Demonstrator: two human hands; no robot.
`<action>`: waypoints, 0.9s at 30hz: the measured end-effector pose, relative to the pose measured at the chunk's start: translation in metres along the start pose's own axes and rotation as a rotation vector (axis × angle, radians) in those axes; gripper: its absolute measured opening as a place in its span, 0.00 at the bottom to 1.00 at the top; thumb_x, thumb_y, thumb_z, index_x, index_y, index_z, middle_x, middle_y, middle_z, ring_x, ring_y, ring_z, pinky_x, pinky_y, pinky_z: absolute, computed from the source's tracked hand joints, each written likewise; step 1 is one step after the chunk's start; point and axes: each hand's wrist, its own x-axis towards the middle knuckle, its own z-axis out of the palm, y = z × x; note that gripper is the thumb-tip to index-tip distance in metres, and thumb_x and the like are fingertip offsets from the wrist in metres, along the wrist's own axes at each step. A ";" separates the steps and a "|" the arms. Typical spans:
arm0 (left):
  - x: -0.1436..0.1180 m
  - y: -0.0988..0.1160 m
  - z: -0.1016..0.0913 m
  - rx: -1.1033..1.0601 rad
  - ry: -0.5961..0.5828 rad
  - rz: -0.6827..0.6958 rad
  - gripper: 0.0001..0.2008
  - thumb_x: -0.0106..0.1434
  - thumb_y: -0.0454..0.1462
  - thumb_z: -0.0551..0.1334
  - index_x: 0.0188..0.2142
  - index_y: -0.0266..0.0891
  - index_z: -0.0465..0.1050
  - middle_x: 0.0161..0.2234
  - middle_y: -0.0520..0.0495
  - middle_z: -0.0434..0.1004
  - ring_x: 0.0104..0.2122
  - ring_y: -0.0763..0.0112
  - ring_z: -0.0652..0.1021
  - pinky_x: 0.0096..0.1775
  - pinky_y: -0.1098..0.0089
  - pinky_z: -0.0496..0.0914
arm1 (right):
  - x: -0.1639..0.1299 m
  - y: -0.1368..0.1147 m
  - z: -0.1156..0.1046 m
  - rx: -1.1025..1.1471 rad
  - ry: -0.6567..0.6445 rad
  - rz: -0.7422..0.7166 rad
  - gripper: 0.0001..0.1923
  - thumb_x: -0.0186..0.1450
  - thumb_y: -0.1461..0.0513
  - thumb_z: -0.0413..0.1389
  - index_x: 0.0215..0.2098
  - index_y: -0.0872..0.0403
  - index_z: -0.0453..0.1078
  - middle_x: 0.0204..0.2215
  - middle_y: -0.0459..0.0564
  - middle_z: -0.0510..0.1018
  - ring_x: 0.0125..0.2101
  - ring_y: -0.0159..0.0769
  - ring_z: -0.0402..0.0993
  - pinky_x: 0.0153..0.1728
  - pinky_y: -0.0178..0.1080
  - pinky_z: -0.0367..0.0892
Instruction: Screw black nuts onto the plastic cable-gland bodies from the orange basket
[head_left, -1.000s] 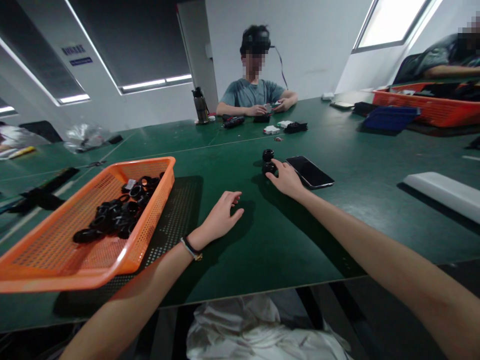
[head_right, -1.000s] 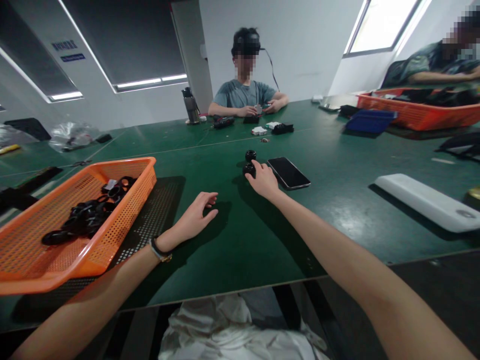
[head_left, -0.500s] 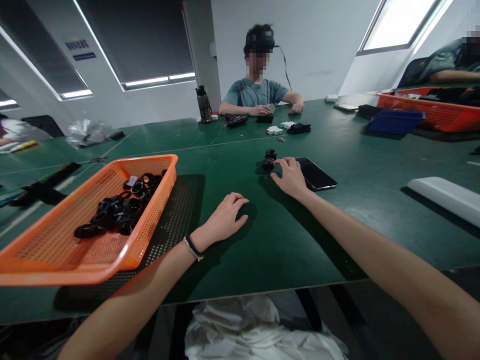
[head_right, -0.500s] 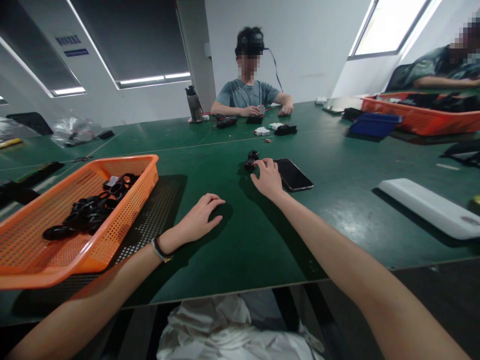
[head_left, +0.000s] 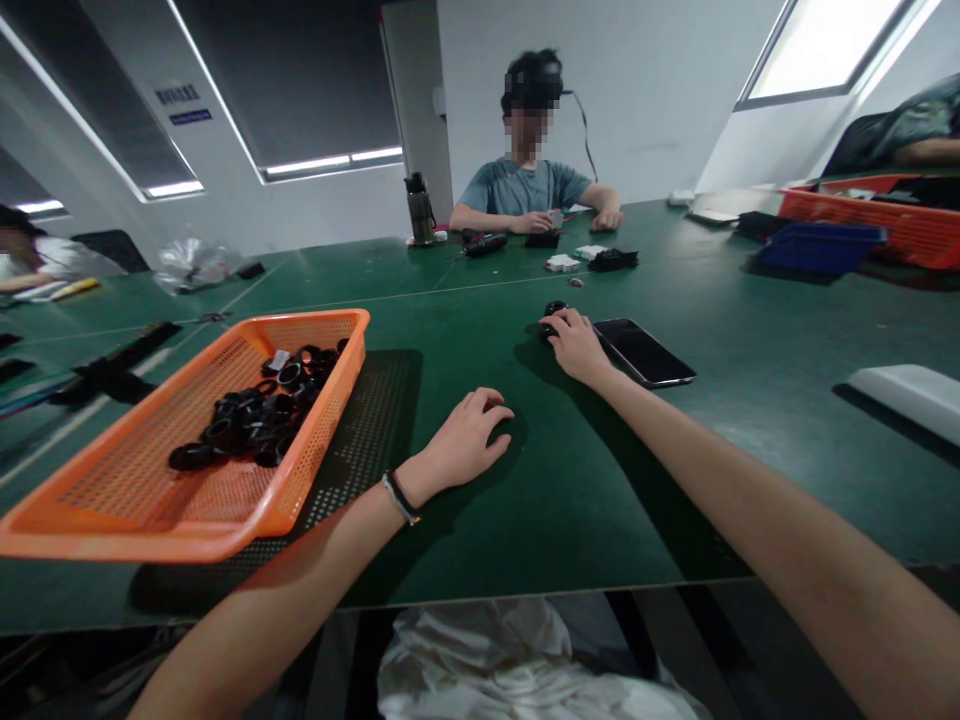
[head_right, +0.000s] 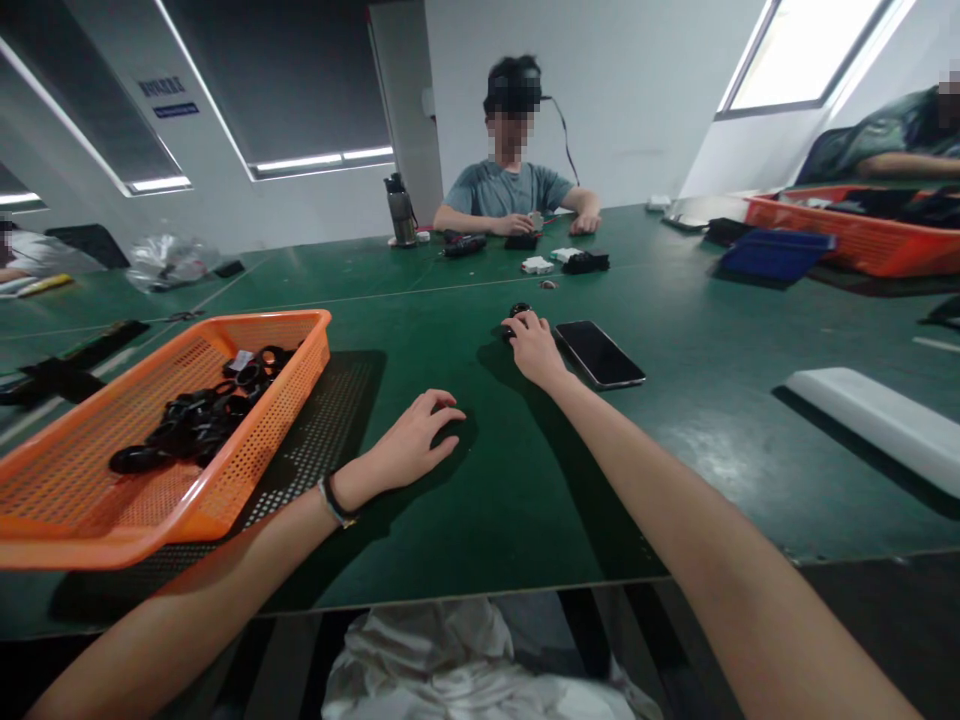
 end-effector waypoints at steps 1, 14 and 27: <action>0.000 0.000 0.000 -0.002 -0.002 0.002 0.14 0.61 0.38 0.54 0.46 0.35 0.66 0.48 0.41 0.61 0.49 0.63 0.67 0.52 0.60 0.66 | 0.001 0.002 0.000 0.036 0.031 0.056 0.17 0.59 0.67 0.47 0.45 0.54 0.68 0.43 0.58 0.67 0.43 0.47 0.65 0.47 0.52 0.62; 0.001 0.004 -0.006 -0.023 -0.054 -0.019 0.14 0.62 0.38 0.54 0.46 0.36 0.66 0.48 0.41 0.63 0.48 0.63 0.67 0.50 0.58 0.66 | 0.001 0.018 -0.007 0.145 0.231 0.517 0.10 0.58 0.63 0.49 0.38 0.54 0.67 0.38 0.55 0.67 0.33 0.41 0.69 0.39 0.47 0.67; 0.002 0.006 -0.010 0.036 -0.092 -0.025 0.14 0.62 0.37 0.53 0.47 0.36 0.66 0.47 0.42 0.65 0.47 0.63 0.67 0.49 0.60 0.66 | -0.009 -0.003 -0.012 -0.062 0.107 0.335 0.31 0.55 0.62 0.51 0.57 0.59 0.54 0.55 0.67 0.59 0.49 0.61 0.62 0.40 0.57 0.66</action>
